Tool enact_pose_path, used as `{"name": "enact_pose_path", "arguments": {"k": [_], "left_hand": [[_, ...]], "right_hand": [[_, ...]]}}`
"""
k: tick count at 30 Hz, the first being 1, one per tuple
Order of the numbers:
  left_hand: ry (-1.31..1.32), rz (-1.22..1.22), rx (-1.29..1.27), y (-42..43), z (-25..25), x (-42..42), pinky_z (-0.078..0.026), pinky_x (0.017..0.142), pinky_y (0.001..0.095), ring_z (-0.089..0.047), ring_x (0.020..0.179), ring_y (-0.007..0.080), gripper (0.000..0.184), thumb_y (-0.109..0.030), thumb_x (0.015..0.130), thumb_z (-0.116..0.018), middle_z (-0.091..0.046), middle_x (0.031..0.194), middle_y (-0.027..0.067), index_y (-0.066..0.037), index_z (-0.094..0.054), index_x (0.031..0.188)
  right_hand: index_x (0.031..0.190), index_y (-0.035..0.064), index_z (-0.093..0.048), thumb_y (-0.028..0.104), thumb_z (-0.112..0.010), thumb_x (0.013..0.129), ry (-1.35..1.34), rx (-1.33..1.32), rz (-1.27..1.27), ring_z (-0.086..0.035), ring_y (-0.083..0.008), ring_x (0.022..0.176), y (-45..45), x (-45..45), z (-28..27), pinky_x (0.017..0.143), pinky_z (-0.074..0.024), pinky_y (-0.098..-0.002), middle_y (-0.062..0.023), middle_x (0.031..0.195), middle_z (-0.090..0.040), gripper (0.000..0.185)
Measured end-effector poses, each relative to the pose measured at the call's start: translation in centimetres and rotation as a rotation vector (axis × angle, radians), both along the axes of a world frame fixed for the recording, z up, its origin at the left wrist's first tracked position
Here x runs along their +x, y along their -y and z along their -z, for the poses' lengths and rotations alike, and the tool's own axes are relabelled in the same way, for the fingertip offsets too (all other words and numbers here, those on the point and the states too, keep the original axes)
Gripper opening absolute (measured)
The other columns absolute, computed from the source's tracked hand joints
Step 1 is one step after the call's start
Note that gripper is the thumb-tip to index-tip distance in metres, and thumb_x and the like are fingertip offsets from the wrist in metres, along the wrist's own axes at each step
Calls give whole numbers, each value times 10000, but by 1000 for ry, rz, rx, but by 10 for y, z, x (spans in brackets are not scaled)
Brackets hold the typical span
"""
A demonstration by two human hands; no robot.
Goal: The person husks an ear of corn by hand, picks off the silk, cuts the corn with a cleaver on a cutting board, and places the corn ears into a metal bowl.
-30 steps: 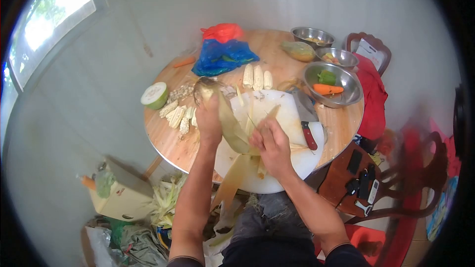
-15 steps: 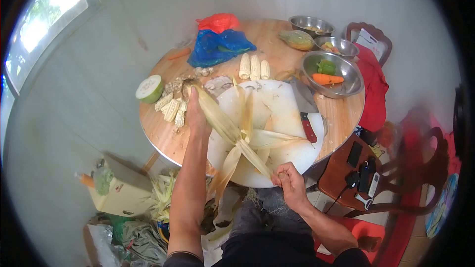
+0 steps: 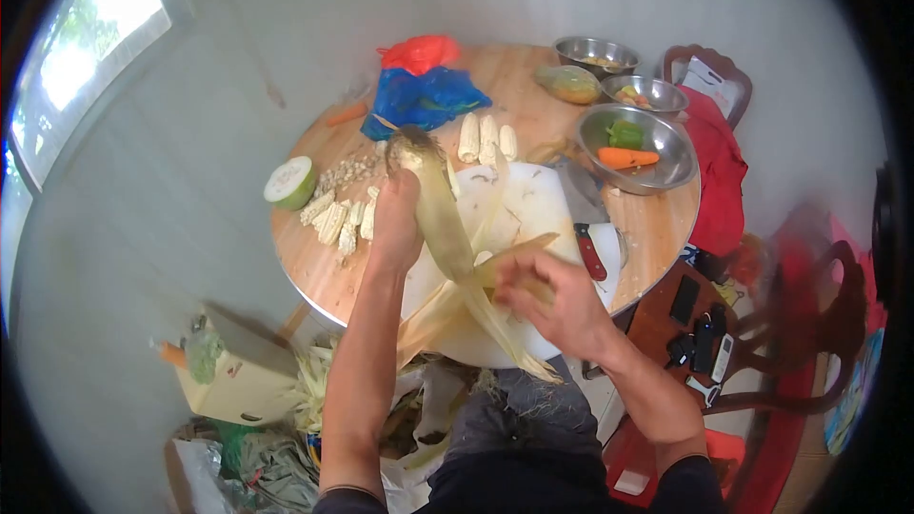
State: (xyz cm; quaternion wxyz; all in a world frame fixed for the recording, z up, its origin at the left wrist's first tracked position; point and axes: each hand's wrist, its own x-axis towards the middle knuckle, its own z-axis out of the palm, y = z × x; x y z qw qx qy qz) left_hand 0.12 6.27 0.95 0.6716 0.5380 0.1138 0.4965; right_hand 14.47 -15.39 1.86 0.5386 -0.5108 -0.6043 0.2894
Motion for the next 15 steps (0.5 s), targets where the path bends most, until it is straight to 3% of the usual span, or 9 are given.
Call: {"name": "enact_pose_path", "arguments": {"k": [3, 5, 11, 15], "left_hand": [[-96, 13, 37, 8, -3, 3, -539, 720, 292, -643, 845, 137, 277, -236, 1066, -489, -661, 1012, 52, -9, -601, 1178], [-59, -18, 22, 13, -2, 7, -537, 711, 287, -642, 837, 133, 267, -223, 1060, -492, -659, 1004, 50, -8, -602, 1172], [-54, -80, -16, 25, -5, 5, -522, 699, 274, -619, 838, 104, 222, -180, 1047, -493, -646, 1001, 26, -19, -604, 1153], [-60, -44, 18, 13, 7, -3, -512, 713, 267, -593, 853, 89, 205, -189, 1053, -495, -615, 996, 3, -31, -596, 1136]], "right_hand": [[1185, -29, -620, 91, -709, 942, -34, 184, 90, -657, -158, 996, -43, -2, -18, 903, -534, -309, -93, 1040, -686, 285], [1171, -30, -655, 173, -786, 880, 65, 289, 337, -708, -192, 921, -69, -2, -26, 821, -562, -337, -143, 1016, -717, 378], [1088, -56, -710, 178, -750, 886, -204, 235, 225, -667, -162, 755, -113, -4, -29, 727, -543, -298, -120, 904, -722, 311], [1139, -47, -721, 190, -699, 953, -121, 201, 199, -617, -90, 839, -123, 0, -25, 747, -490, -250, -40, 918, -697, 302]]}}
